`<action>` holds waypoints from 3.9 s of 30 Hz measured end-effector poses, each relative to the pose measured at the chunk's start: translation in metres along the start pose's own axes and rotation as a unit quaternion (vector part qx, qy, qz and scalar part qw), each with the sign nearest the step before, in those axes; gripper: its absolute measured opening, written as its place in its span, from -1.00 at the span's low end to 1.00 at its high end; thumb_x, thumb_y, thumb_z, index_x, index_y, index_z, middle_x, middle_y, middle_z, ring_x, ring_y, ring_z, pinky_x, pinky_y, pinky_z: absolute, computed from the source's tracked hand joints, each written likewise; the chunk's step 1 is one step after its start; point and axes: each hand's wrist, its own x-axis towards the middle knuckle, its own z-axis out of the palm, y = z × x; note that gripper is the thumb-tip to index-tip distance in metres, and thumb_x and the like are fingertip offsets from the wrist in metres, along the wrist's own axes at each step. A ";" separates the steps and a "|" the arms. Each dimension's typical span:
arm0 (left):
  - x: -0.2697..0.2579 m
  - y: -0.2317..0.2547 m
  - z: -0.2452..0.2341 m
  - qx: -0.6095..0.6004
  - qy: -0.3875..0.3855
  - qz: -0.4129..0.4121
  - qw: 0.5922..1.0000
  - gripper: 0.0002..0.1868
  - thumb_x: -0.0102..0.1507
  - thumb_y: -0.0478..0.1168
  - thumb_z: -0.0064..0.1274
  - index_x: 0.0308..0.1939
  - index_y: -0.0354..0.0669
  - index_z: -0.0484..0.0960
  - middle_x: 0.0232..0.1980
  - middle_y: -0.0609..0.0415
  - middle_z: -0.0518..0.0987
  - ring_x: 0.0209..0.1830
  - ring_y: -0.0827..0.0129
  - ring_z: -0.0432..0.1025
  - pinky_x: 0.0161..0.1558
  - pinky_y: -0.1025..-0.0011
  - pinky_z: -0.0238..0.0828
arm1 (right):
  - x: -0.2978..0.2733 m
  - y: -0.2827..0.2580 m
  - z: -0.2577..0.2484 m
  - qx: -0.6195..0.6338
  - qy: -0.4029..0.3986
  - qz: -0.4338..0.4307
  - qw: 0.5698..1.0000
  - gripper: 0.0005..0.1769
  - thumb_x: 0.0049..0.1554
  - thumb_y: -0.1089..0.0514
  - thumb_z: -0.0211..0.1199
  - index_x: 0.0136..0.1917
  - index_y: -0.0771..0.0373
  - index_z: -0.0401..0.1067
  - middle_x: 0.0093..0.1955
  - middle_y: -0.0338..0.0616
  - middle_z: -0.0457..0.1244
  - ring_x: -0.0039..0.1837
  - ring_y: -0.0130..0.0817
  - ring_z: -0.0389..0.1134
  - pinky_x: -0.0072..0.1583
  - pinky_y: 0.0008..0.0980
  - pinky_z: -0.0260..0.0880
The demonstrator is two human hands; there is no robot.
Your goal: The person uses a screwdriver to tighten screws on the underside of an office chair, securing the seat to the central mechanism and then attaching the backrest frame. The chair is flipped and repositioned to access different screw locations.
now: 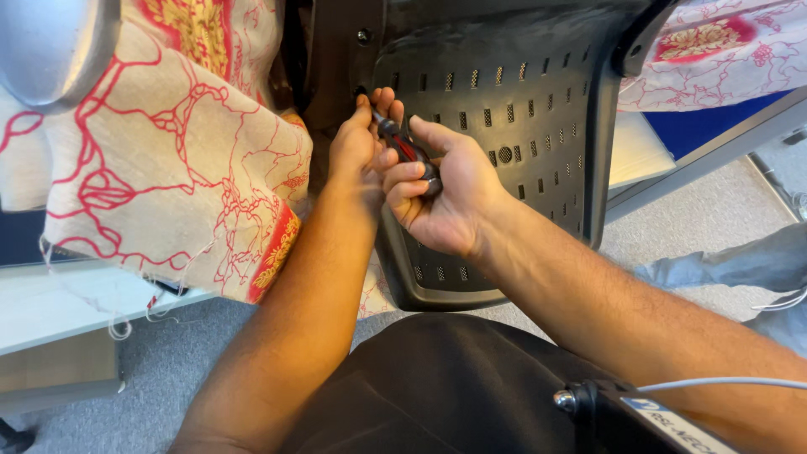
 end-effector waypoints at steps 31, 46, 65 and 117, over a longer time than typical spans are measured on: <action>-0.042 0.005 0.006 -0.051 -0.086 -0.063 0.993 -0.72 0.45 -0.06 -0.09 0.02 -0.17 0.59 -0.06 0.07 0.66 -0.08 0.41 0.59 -0.05 0.45 0.55 | 0.020 -0.001 0.013 -0.531 0.157 -0.035 0.832 -0.82 0.21 0.17 0.17 -0.24 0.11 0.29 -0.40 -0.33 0.14 -0.49 -0.57 0.10 -0.43 -0.55 0.09; -0.021 0.002 0.001 -0.120 -0.202 -0.075 0.969 -0.66 0.46 0.03 -0.13 0.01 -0.09 0.62 -0.14 0.08 0.64 -0.10 0.39 0.54 -0.04 0.44 0.54 | 0.007 0.008 0.024 -0.145 -0.012 -0.009 0.989 -0.73 0.32 -0.05 0.09 -0.09 0.13 0.45 -0.42 -0.42 0.14 -0.45 -0.57 0.09 -0.34 -0.48 0.12; -0.031 0.002 0.006 -0.081 -0.081 -0.048 0.992 -0.72 0.46 -0.04 -0.13 -0.05 -0.11 0.60 -0.14 0.13 0.64 -0.16 0.44 0.55 -0.15 0.45 0.54 | 0.006 -0.006 0.018 -0.376 0.070 -0.034 0.923 -0.79 0.21 -0.01 0.14 -0.15 0.14 0.38 -0.48 -0.45 0.09 -0.54 -0.65 -0.04 -0.47 -0.55 -0.08; -0.017 -0.006 0.001 0.016 -0.033 -0.025 0.999 -0.72 0.44 -0.01 -0.10 -0.03 -0.07 0.62 -0.16 0.17 0.71 -0.28 0.47 0.54 -0.31 0.43 0.47 | 0.005 -0.005 -0.001 -0.459 0.135 -0.038 0.877 -0.70 0.25 -0.14 0.05 -0.14 0.09 0.32 -0.47 -0.38 0.13 -0.52 -0.60 0.00 -0.46 -0.55 -0.08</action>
